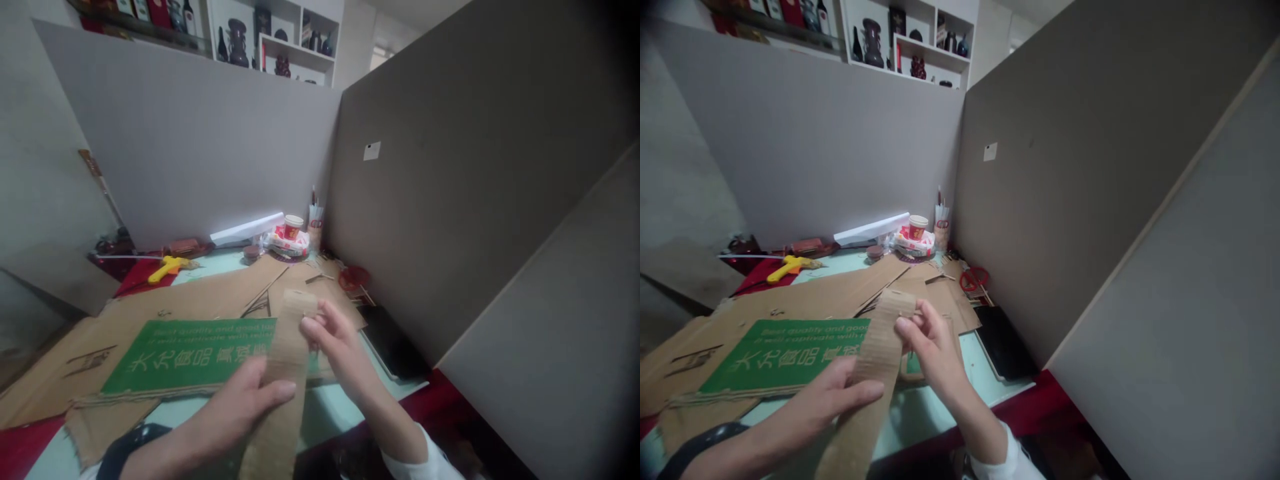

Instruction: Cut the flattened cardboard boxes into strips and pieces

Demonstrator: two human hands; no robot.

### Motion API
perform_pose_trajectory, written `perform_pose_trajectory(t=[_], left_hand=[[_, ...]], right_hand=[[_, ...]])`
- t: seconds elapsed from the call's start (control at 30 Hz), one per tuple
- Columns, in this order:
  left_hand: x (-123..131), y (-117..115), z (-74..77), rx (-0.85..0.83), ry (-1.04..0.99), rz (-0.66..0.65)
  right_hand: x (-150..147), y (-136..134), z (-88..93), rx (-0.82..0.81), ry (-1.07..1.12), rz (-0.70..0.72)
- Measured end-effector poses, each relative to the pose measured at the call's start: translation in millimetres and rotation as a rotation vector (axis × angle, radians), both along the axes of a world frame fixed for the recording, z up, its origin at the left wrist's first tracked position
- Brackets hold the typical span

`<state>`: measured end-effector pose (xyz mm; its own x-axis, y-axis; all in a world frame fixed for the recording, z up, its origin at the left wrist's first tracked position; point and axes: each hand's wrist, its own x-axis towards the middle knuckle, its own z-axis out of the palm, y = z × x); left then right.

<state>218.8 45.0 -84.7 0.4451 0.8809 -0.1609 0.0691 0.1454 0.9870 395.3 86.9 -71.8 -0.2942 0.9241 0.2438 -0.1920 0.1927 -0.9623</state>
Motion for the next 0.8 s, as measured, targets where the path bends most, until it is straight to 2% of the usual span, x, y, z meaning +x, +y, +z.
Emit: perform_pose_trajectory(t=[0.2, 0.3, 0.37, 0.43, 0.53, 0.6, 0.7, 0.8], left_hand=[[-19.3, 10.1, -8.8, 0.075, 0.053, -0.059], [-32.3, 12.3, -16.1, 0.036, 0.219, -0.005], [-45.9, 14.4, -20.2, -0.017, 0.355, 0.049], [-63.9, 18.3, -19.8, -0.007, 0.432, 0.105], [-95.7, 26.8, -11.1, 0.135, 0.547, 0.158], [-117.9, 34.2, -6.7, 0.300, 0.681, 0.244], [-148.3, 47.4, -11.4, 0.480, 0.865, 0.372], [-169.7, 59.7, -23.4, 0.606, 0.983, 0.377]], right_hand=[[15.0, 8.4, -29.0, -0.161, -0.088, 0.092], [23.5, 17.4, -33.0, -0.136, -0.142, 0.045], [36.7, 27.1, -25.1, -0.054, -0.174, -0.072], [56.7, 40.7, -9.9, 0.066, -0.202, -0.253], [90.7, 69.6, 18.2, 0.279, -0.258, -0.525], [107.6, 94.3, 33.2, 0.443, -0.352, -0.640], [117.5, 134.3, 41.6, 0.657, -0.605, -0.666], [115.9, 170.4, 31.4, 0.744, -0.959, -0.553]])
